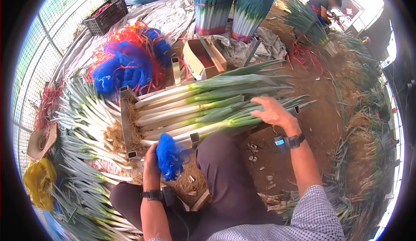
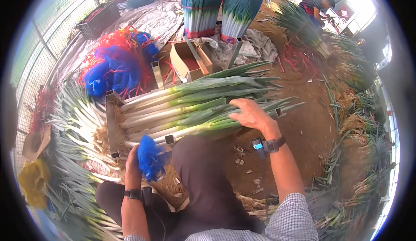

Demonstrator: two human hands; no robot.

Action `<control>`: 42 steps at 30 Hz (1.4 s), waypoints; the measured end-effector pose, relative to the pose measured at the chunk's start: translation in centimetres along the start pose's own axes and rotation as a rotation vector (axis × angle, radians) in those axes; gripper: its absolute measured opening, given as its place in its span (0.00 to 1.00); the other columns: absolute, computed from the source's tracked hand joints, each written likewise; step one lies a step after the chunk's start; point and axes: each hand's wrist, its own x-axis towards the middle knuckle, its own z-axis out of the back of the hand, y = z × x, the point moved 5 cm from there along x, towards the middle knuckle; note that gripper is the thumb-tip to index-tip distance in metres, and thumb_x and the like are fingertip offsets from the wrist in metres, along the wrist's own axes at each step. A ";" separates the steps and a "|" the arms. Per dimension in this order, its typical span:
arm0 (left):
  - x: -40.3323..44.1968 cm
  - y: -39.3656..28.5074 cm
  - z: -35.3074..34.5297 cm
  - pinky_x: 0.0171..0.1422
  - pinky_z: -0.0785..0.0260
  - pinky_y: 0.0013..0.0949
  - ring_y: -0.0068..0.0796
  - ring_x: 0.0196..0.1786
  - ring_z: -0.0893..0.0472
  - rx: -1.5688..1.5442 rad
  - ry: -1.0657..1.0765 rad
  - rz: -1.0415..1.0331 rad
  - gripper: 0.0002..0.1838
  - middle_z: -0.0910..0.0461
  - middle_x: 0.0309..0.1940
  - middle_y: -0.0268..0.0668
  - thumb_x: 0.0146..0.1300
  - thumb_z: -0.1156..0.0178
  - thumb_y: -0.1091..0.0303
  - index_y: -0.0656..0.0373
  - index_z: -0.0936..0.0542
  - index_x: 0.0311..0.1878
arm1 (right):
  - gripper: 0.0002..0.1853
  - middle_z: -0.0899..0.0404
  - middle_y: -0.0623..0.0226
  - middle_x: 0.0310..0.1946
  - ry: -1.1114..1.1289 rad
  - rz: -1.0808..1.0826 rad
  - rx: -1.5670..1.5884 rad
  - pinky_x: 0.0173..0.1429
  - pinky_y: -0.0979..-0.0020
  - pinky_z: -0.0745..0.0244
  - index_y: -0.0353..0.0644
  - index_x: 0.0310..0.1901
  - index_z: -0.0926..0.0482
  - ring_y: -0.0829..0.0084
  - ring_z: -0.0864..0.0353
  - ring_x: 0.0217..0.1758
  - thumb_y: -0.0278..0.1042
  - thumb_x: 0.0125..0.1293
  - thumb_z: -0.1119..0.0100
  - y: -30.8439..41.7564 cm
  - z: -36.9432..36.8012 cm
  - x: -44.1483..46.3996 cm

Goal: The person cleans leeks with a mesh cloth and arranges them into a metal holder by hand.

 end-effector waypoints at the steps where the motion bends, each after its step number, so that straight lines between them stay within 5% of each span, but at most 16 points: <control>1: 0.6 0.3 0.9 0.48 0.16 0.38 0.35 0.40 0.12 0.001 -0.015 0.028 0.22 0.12 0.43 0.40 0.76 0.48 0.53 0.62 0.18 0.54 | 0.28 0.18 0.43 0.58 -0.052 -0.007 -0.009 0.68 0.54 0.26 0.32 0.61 0.21 0.45 0.20 0.63 0.42 0.64 0.31 -0.2 0.9 -0.2; 6: 1.6 1.0 1.1 0.51 0.16 0.41 0.38 0.43 0.11 -0.068 0.011 0.101 0.23 0.12 0.45 0.43 0.75 0.48 0.52 0.62 0.18 0.56 | 0.29 0.20 0.46 0.61 0.054 0.122 0.021 0.73 0.55 0.30 0.33 0.61 0.21 0.47 0.24 0.68 0.41 0.62 0.29 0.6 -2.6 0.9; 10: 2.6 0.8 1.7 0.52 0.16 0.44 0.40 0.45 0.12 -0.078 0.062 0.048 0.24 0.12 0.47 0.43 0.76 0.45 0.49 0.60 0.19 0.59 | 0.29 0.18 0.47 0.56 0.061 0.295 -0.071 0.68 0.52 0.28 0.35 0.60 0.20 0.47 0.22 0.62 0.43 0.60 0.29 1.5 -8.7 2.7; 16: 2.8 0.7 1.0 0.47 0.16 0.40 0.36 0.43 0.12 -0.135 0.021 0.021 0.24 0.13 0.47 0.43 0.75 0.38 0.51 0.63 0.19 0.60 | 0.16 0.15 0.51 0.42 0.242 0.200 -0.105 0.55 0.47 0.23 0.41 0.48 0.19 0.44 0.17 0.49 0.41 0.62 0.36 1.1 -11.0 4.9; 20: 1.6 0.0 0.3 0.49 0.19 0.33 0.31 0.44 0.14 0.323 -0.175 -0.069 0.26 0.14 0.47 0.42 0.71 0.33 0.56 0.69 0.21 0.61 | 0.12 0.15 0.50 0.37 0.233 0.170 -0.182 0.50 0.47 0.23 0.43 0.43 0.19 0.44 0.16 0.46 0.40 0.64 0.37 2.0 -8.4 6.6; 30: -1.3 0.2 -2.1 0.50 0.25 0.32 0.25 0.42 0.19 0.870 -0.065 -0.039 0.23 0.13 0.40 0.38 0.70 0.36 0.54 0.69 0.14 0.51 | 0.15 0.14 0.50 0.42 0.486 0.220 -0.147 0.55 0.50 0.21 0.40 0.44 0.15 0.44 0.16 0.50 0.42 0.62 0.31 3.1 -13.5 8.4; 42: 0.1 1.4 -1.4 0.54 0.25 0.35 0.29 0.45 0.17 1.012 -0.133 -0.208 0.20 0.12 0.40 0.42 0.68 0.37 0.59 0.67 0.14 0.51 | 0.13 0.18 0.52 0.38 0.031 0.392 -0.060 0.51 0.49 0.24 0.39 0.40 0.20 0.46 0.18 0.46 0.36 0.58 0.28 3.5 -12.9 6.2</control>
